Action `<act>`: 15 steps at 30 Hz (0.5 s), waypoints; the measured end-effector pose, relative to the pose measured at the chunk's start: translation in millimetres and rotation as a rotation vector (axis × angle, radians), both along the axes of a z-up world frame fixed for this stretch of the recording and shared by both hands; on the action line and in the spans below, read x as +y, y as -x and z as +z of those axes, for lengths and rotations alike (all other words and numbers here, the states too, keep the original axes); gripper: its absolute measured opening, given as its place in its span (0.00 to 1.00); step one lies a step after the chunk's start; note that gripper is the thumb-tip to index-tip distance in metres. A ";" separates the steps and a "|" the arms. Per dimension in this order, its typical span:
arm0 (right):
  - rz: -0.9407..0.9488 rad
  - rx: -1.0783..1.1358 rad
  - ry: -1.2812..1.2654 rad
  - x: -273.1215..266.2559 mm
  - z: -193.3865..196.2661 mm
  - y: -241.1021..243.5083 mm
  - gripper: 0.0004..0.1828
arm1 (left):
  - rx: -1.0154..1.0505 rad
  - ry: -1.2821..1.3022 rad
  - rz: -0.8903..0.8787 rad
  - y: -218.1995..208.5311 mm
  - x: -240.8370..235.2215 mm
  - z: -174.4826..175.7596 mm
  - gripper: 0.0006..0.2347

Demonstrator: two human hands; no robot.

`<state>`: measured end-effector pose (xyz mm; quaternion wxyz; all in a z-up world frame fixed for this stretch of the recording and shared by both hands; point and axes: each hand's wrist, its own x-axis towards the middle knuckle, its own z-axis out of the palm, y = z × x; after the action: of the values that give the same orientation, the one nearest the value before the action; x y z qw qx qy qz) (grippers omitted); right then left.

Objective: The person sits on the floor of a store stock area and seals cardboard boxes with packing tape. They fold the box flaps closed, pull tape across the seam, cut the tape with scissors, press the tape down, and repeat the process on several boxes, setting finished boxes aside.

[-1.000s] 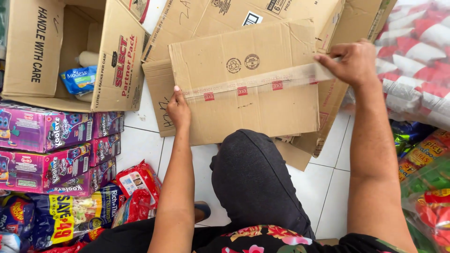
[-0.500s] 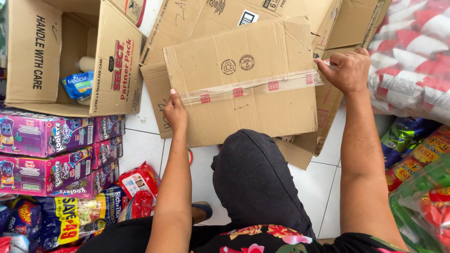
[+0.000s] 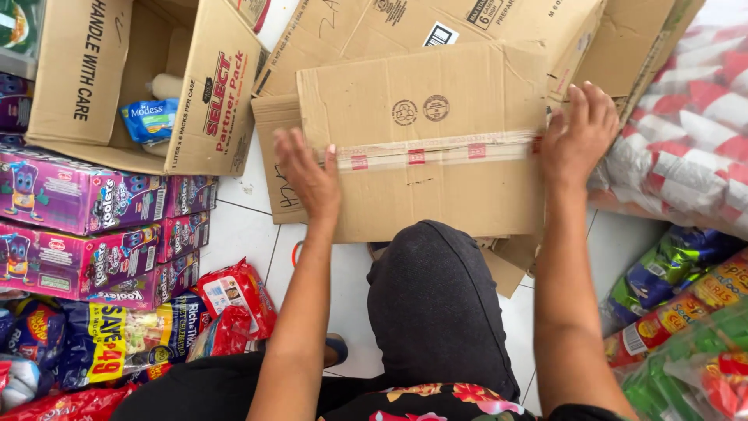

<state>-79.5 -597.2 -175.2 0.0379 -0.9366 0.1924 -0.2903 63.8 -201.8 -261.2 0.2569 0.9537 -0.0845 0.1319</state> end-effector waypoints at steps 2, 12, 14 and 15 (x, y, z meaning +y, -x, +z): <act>0.178 0.030 -0.059 74.5 -29.8 -11.4 0.23 | 0.064 -0.097 -0.141 15.7 -26.8 21.9 0.30; 0.325 0.713 -0.206 129.0 -20.8 -10.5 0.36 | 0.230 -0.160 -0.495 43.7 -41.2 29.8 0.25; 0.257 0.718 -0.224 105.9 -11.6 2.8 0.36 | 0.220 -0.164 -0.472 42.2 -40.7 25.9 0.25; 0.192 0.732 -0.248 95.6 -7.8 11.9 0.37 | 0.220 -0.172 -0.446 44.4 -39.1 22.9 0.25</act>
<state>-91.4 -501.6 -183.1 0.1065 -0.9802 0.1385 0.0927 19.4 -240.9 -238.3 0.2054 0.9383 -0.2753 -0.0399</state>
